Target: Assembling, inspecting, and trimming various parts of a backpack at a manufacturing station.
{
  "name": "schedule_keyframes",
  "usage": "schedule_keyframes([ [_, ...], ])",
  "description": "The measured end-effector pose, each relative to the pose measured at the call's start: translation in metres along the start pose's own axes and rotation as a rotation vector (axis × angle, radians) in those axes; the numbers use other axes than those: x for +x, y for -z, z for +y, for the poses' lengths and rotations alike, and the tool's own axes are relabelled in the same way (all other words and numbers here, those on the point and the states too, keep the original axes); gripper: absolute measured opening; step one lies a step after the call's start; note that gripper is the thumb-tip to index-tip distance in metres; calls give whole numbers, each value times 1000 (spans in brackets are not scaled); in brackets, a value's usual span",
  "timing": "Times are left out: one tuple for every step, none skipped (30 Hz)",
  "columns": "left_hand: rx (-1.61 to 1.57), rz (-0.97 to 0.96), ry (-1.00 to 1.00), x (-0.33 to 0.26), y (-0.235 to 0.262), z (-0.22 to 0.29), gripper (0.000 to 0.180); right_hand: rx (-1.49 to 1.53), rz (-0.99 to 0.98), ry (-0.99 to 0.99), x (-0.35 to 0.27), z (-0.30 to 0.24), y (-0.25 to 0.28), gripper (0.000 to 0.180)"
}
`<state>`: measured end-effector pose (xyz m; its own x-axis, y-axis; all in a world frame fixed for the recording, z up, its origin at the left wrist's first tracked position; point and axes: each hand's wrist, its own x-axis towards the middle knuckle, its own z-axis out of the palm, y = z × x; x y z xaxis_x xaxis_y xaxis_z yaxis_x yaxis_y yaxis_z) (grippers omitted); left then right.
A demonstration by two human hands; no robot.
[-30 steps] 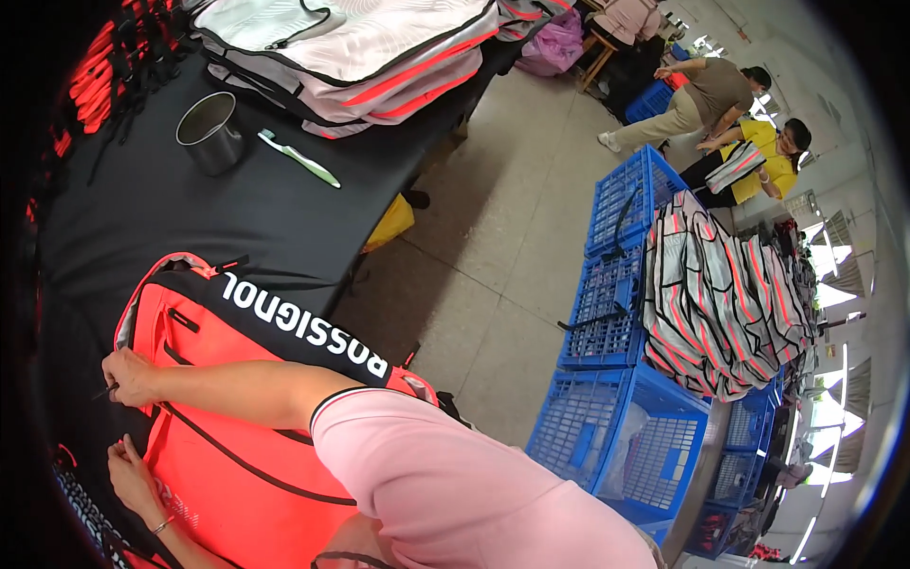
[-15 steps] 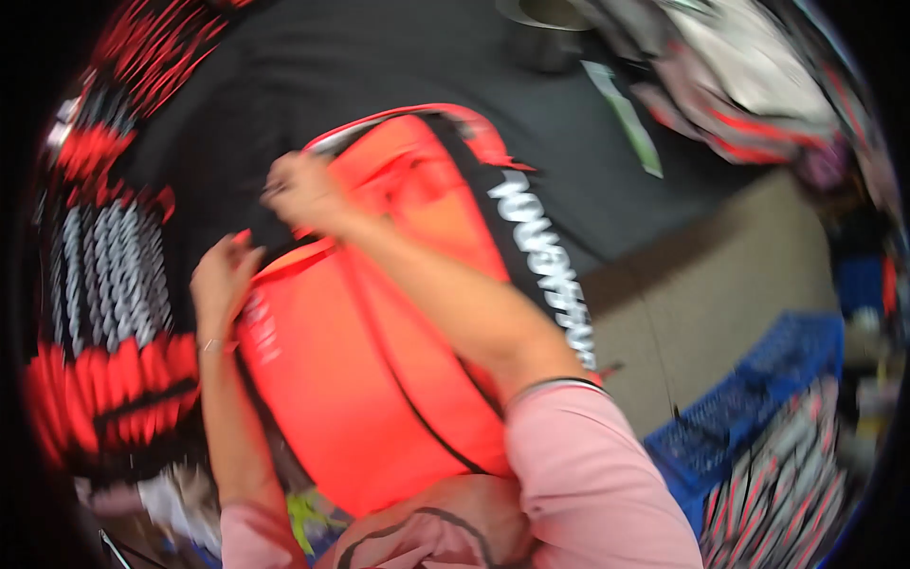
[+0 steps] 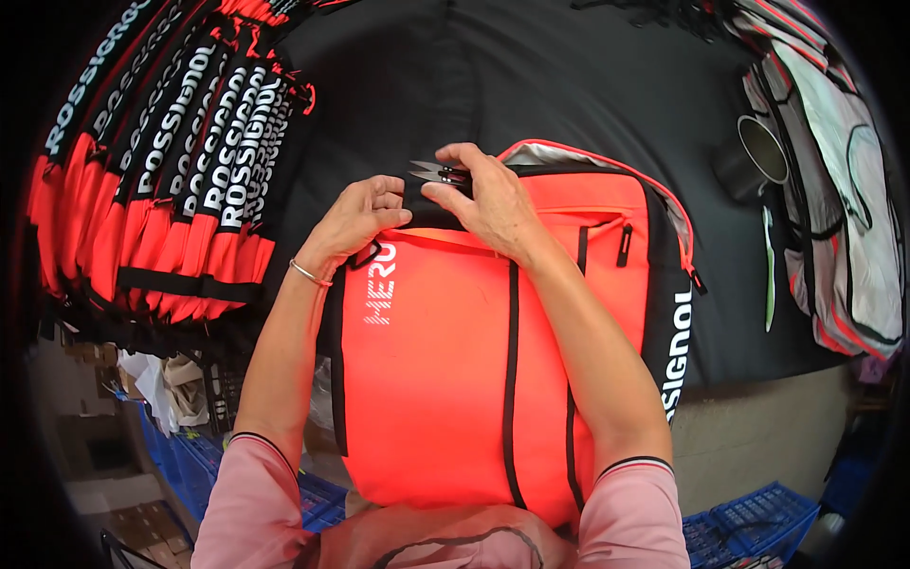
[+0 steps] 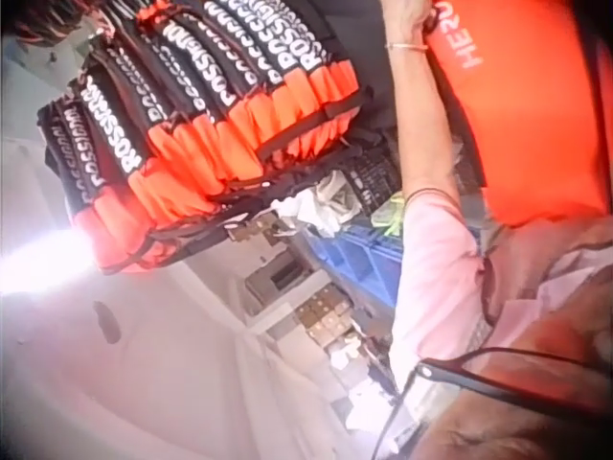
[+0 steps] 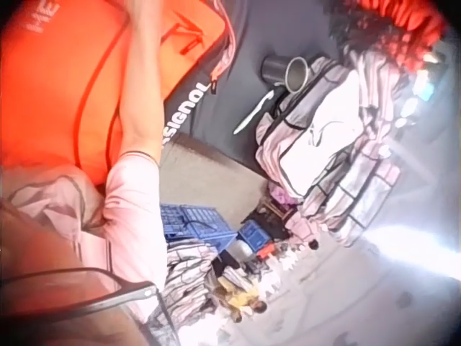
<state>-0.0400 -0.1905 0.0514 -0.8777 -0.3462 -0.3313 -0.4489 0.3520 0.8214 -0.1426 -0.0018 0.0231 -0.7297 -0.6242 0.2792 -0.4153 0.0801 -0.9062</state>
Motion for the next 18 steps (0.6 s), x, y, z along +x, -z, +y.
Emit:
schedule_keyframes([
  [-92,-116,-39,1,4,-2,29,48,-7,-33,0,-1,-1,31],
  [-184,-232,-79,1,7,-4,26,44,-19,-27,0,-1,-1,31],
  [-215,-230,-88,4,7,-11,22,-38,-40,-6,0,0,-1,30],
  [-226,-225,-86,4,6,-10,22,-122,-58,12,-1,0,-1,30],
  [-268,-257,-85,4,7,-8,20,-173,-30,80,-2,-1,-2,27],
  [-311,-289,-84,3,9,-8,19,-178,-42,80,-3,-3,-3,27],
  [-282,-294,-83,5,11,-8,16,-270,-24,156,-3,-4,-3,25],
  [-293,-287,-81,5,12,-9,16,-362,-6,232,-3,-5,-4,24],
  [-283,-286,-68,4,12,-9,13,-364,-18,235,-4,-6,-5,24],
  [-273,-289,-55,5,12,-8,10,-426,0,280,-5,-6,-6,22],
  [-281,-286,-55,5,12,-7,10,-486,18,325,-5,-6,-6,21],
  [-277,-299,-52,6,12,-6,7,-489,10,327,-5,-5,-6,21],
  [-271,-311,-47,6,12,-6,5,-525,13,349,-5,-4,-6,22],
  [-277,-308,-46,5,12,-5,5,-560,16,372,-5,-3,-6,23],
  [-290,-309,-43,5,11,-4,5,-561,11,373,-5,-3,-7,23],
  [-301,-311,-40,5,11,-4,6,-569,18,376,-5,-3,-8,23],
  [-304,-310,-39,5,12,-4,6,-577,27,378,-5,-3,-8,23],
  [-305,-323,-43,5,13,-4,7,-577,24,378,-5,-3,-9,23],
])
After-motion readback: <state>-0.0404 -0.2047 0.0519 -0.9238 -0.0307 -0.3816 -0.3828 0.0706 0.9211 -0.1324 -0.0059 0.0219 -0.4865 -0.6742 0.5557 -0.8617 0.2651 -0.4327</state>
